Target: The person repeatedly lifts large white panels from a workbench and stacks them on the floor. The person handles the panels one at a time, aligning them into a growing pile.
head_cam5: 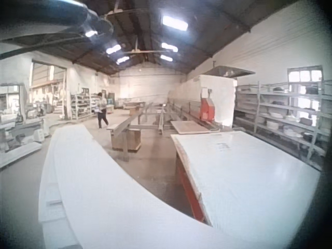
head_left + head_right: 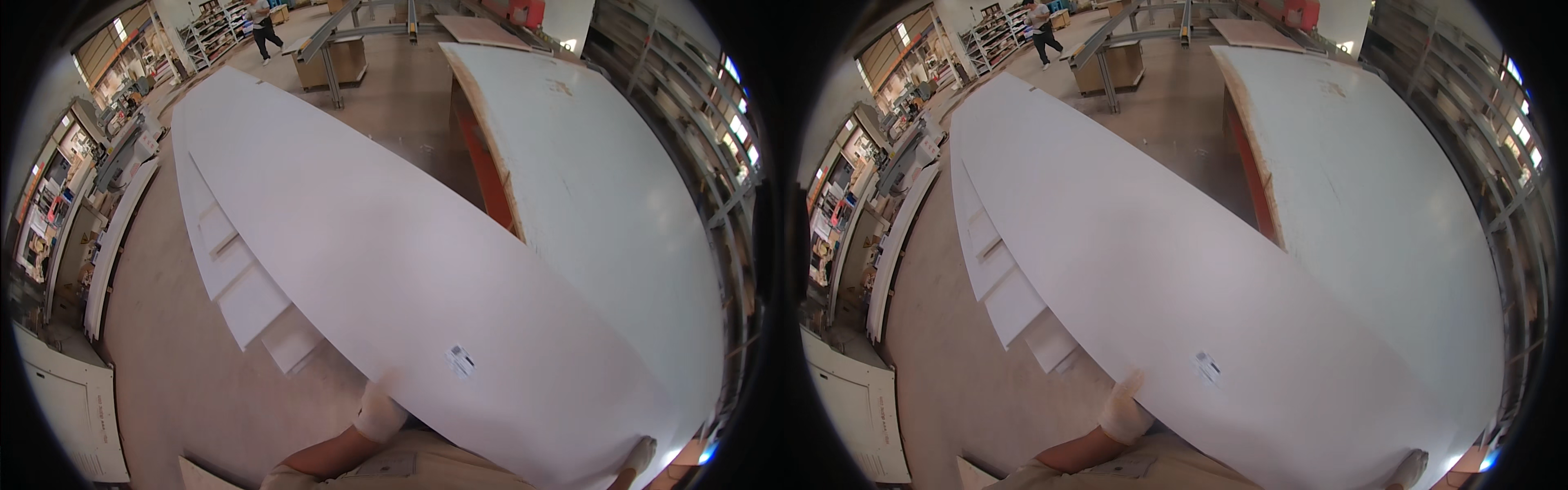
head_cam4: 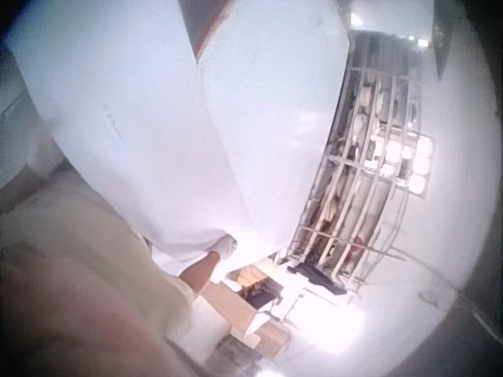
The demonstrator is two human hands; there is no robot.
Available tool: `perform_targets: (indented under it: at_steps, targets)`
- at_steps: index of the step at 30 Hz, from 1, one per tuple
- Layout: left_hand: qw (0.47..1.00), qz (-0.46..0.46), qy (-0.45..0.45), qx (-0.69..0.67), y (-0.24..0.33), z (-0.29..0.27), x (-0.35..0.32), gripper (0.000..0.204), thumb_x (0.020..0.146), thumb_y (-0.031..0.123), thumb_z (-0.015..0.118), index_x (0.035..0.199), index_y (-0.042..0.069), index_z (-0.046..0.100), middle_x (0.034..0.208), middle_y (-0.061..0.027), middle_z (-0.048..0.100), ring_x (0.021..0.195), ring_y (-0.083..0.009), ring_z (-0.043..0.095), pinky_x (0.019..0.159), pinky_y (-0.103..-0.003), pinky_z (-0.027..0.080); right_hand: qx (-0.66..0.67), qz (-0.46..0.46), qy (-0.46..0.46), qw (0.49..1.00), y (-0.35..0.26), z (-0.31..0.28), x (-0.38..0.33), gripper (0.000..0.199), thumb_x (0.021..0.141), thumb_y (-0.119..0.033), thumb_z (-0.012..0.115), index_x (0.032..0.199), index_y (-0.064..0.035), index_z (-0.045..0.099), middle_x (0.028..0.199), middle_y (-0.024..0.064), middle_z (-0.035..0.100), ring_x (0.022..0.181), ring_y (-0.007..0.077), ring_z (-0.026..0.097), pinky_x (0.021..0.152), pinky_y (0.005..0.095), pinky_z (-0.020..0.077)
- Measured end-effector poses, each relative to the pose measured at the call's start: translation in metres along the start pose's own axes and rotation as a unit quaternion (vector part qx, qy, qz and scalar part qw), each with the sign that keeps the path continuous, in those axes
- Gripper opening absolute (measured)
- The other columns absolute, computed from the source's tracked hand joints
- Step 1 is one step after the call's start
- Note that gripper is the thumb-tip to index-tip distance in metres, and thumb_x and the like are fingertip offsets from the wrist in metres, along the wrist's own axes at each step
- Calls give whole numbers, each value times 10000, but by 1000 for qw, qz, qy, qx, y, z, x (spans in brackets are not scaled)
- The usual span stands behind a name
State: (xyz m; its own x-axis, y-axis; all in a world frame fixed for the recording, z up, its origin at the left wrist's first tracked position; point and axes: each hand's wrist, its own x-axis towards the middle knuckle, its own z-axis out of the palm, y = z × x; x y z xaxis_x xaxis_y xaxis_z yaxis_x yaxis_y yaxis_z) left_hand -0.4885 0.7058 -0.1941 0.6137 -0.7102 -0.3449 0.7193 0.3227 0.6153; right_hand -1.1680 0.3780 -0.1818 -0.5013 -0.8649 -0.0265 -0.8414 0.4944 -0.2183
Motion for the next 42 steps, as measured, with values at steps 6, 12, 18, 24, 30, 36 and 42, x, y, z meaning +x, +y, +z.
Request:
perform_targets:
  at_steps: [6, 12, 18, 24, 30, 36, 42]
  targets:
    - [728, 283, -266, 565, -107, 3, -47, 233, 1041, 72, 616, 1248, 16, 708, 1259, -183, 721, 1186, -365, 673, 1023, -386, 537, -160, -146, 30, 976, 71, 6, 88, 591, 1099, -436, 420, 1389, 50, 590, 1342, 260, 660, 1252, 419, 615, 1077, 504, 476]
    - [984, -97, -104, 104, -113, 51, -65, 411, 1005, 43, 662, 1410, 21, 593, 1295, -91, 667, 1240, -213, 642, 1034, -393, 533, -191, -222, 110, 950, 88, 9, 133, 643, 1107, -489, 532, 1077, 120, 737, 1026, 283, 775, 1013, 405, 733, 873, 506, 565]
    - [994, -62, -85, 24, -87, 49, -76, 547, 954, 16, 687, 1477, 24, 528, 1340, -95, 643, 1239, -252, 645, 1043, -414, 545, -256, -159, 58, 952, 33, 0, 113, 657, 1106, -507, 523, 1068, 112, 742, 1010, 297, 769, 1019, 422, 734, 875, 514, 562]
    - [975, 80, -99, 182, -52, 31, -51, 508, 986, 119, 701, 1458, 7, 551, 1312, -104, 676, 1195, -272, 679, 996, -423, 572, -273, -170, 45, 946, -8, -2, 97, 671, 1104, -524, 515, 1059, 104, 747, 995, 311, 763, 1025, 439, 736, 878, 522, 558]
    - [986, 64, 129, -87, 9, 31, 5, 315, 1001, 76, 666, 1302, -19, 664, 1156, -85, 726, 1036, -232, 710, 915, -376, 575, -200, -240, 6, 950, -54, 11, 47, 686, 1103, -542, 506, 1050, 96, 752, 979, 325, 757, 1031, 456, 737, 880, 531, 554]
    - [970, 159, 141, -116, 52, 17, 34, 346, 1004, 116, 689, 1309, -41, 646, 1183, -95, 719, 1044, -211, 701, 920, -361, 569, 117, -346, -213, 906, -159, 12, -70, 639, 1110, -531, 474, 754, -42, 680, 747, 148, 692, 703, 251, 621, 638, 460, 474]
    - [975, 161, 124, -88, 75, 26, 38, 390, 1004, 119, 691, 1351, -38, 605, 1233, -102, 702, 1085, -194, 676, 957, -350, 550, 345, -202, -285, 871, -290, -6, -205, 486, 1093, -485, 495, 937, -44, 628, 934, 153, 658, 862, 254, 589, 805, 438, 475]
